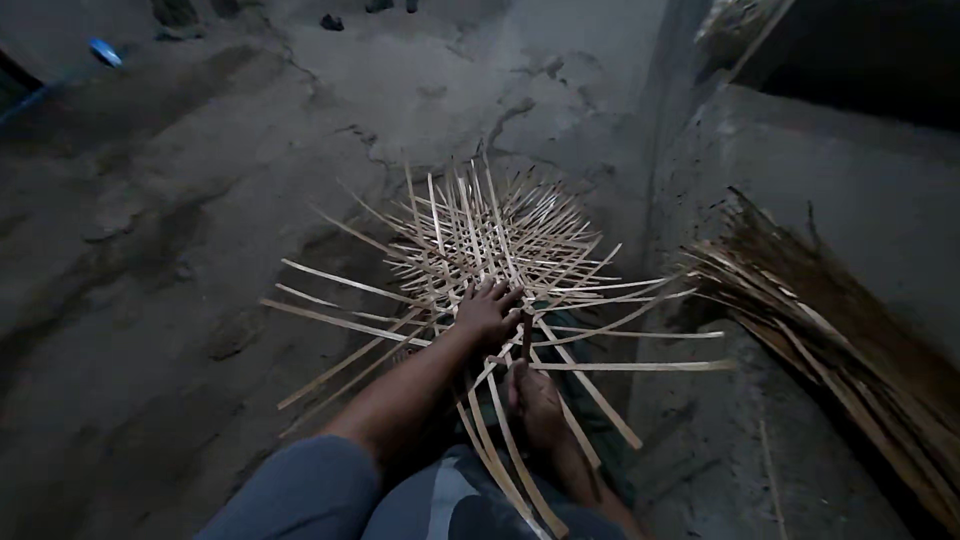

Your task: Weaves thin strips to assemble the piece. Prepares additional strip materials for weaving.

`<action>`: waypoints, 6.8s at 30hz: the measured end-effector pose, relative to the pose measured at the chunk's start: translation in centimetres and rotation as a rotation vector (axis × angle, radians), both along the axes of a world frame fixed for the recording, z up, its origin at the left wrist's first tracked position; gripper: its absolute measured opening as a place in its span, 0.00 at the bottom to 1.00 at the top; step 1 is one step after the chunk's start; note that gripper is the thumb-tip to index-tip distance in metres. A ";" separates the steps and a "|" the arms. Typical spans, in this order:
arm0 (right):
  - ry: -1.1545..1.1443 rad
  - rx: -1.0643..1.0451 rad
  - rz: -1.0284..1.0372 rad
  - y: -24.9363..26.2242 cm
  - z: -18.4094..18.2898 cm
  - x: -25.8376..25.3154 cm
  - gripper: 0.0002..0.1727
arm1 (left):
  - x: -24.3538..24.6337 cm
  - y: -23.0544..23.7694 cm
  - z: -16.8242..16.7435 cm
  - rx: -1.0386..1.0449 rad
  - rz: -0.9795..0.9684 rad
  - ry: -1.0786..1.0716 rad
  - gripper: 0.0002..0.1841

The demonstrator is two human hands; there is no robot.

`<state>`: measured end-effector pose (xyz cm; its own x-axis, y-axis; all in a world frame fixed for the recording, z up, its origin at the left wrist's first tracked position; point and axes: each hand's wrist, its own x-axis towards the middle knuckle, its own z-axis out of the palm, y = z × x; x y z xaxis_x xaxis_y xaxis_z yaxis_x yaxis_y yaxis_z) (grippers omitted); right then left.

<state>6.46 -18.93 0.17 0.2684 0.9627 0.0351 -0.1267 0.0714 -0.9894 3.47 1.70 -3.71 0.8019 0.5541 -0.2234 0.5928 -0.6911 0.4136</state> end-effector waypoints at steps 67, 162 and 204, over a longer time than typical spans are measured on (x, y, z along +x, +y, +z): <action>-0.266 0.326 -0.065 -9.3 -3.6 -0.2 0.24 | 1.6 0.0 -1.1 0.113 -0.170 0.031 0.29; -0.715 0.204 0.029 -4.0 -1.0 0.2 0.18 | -1.2 0.4 -0.3 -0.011 0.424 -0.111 0.37; -0.450 0.258 0.265 -3.5 -1.8 -2.0 0.29 | -1.2 0.2 1.1 -0.128 0.372 -0.119 0.40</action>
